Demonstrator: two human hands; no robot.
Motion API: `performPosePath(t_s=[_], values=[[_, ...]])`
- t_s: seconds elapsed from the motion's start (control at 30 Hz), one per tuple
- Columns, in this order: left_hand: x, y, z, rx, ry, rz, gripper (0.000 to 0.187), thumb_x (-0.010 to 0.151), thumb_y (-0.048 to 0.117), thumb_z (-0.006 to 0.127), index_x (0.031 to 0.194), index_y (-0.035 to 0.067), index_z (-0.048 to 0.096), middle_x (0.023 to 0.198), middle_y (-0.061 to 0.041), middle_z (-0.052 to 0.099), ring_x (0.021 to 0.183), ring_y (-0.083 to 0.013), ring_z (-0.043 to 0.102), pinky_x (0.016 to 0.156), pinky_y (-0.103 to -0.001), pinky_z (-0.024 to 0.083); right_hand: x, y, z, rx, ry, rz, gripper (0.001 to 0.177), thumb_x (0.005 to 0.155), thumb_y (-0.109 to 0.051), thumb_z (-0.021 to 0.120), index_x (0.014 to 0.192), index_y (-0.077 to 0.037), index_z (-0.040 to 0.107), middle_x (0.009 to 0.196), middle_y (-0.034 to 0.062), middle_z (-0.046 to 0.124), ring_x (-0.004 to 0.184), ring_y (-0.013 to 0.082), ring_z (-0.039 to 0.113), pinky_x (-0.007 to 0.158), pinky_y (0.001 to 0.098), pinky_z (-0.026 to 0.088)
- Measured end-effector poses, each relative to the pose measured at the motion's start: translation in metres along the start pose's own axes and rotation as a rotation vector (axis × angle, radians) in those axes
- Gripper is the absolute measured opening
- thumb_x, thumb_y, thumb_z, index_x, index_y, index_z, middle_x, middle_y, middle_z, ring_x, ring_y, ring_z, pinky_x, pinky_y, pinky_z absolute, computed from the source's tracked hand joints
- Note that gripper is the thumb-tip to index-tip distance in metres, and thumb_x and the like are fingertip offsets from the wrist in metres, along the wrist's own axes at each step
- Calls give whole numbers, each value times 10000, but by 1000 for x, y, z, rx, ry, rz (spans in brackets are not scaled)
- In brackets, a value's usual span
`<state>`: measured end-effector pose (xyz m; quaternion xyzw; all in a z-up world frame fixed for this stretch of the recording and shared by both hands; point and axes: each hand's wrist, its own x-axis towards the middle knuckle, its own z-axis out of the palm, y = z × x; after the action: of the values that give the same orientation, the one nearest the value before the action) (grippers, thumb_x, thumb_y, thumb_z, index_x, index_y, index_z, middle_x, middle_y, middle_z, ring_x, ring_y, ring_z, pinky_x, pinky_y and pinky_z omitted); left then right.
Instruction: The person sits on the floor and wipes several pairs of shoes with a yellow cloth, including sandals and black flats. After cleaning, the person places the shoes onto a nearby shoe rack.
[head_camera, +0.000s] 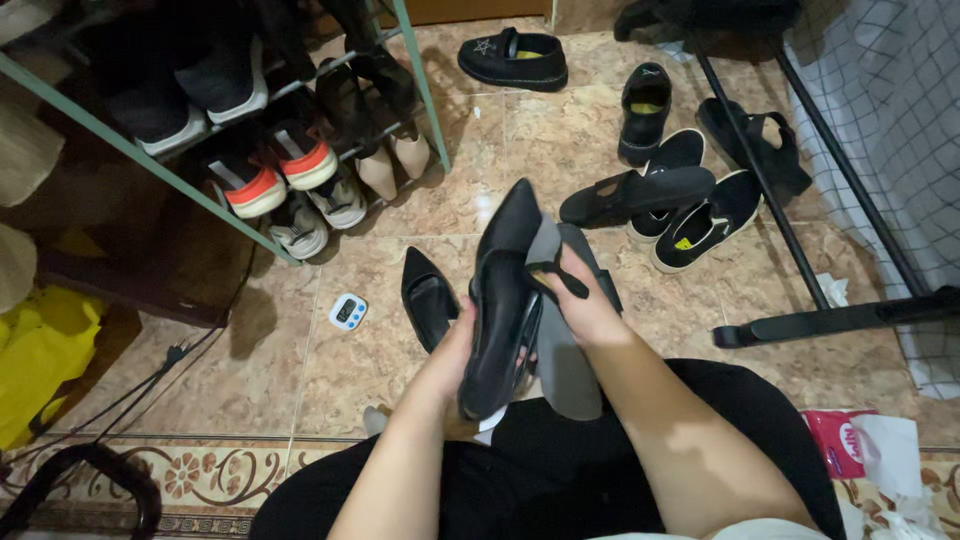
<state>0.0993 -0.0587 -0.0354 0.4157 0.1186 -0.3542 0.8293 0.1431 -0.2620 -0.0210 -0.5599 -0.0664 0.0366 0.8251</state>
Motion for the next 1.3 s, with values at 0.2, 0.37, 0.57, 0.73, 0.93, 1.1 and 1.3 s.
performPosePath(t_s=[0.2,0.37,0.57,0.73,0.93,1.1,1.3], values=[[3,7,-1,103,-163,-55,806,969,695,297,1227,3,619,885,-219,724,658,-305,723,623,-432,622,1,-14,-8,107,356,82,393,1069,-186,482,1415,-14,555,1211,76,681,1073,200,633,931,339,518],[3,5,-2,108,36,176,779,1042,668,298,1177,-28,621,844,-240,695,585,-282,707,516,-383,589,-18,28,6,-571,218,-30,409,1052,-80,446,1454,-69,521,1137,178,662,999,294,630,895,410,513],[5,21,-38,-328,184,473,564,1100,485,417,1392,41,606,1186,-139,741,935,-220,780,825,-358,644,-67,34,89,-1162,-104,-809,270,1042,-58,505,1309,-98,512,1249,146,618,1192,364,608,1065,573,399],[19,1,-66,-168,-94,470,555,1096,544,460,1338,68,613,1034,-106,756,832,-226,720,715,-374,586,-70,25,111,-646,32,-110,446,1002,-69,495,1444,-33,452,1245,202,599,1018,344,602,880,468,522],[28,-3,-43,-151,-219,89,632,1031,561,372,1236,14,612,914,-196,748,684,-303,747,563,-393,605,-26,32,51,-25,375,8,452,1002,-75,483,1449,-42,428,1209,150,564,997,274,603,863,444,494],[2,1,-12,256,-281,-18,721,1046,619,327,1135,-36,616,769,-218,717,568,-298,714,464,-377,576,-14,-1,-38,-803,209,-732,328,1081,-76,400,1358,34,535,1318,150,589,1215,301,582,1092,381,430],[3,-5,-4,300,-201,-24,665,1047,618,341,1221,23,583,773,-214,705,583,-311,703,477,-377,565,0,5,-53,-634,310,-322,278,1100,-98,432,1280,41,592,1201,127,654,1128,205,596,965,353,475]])
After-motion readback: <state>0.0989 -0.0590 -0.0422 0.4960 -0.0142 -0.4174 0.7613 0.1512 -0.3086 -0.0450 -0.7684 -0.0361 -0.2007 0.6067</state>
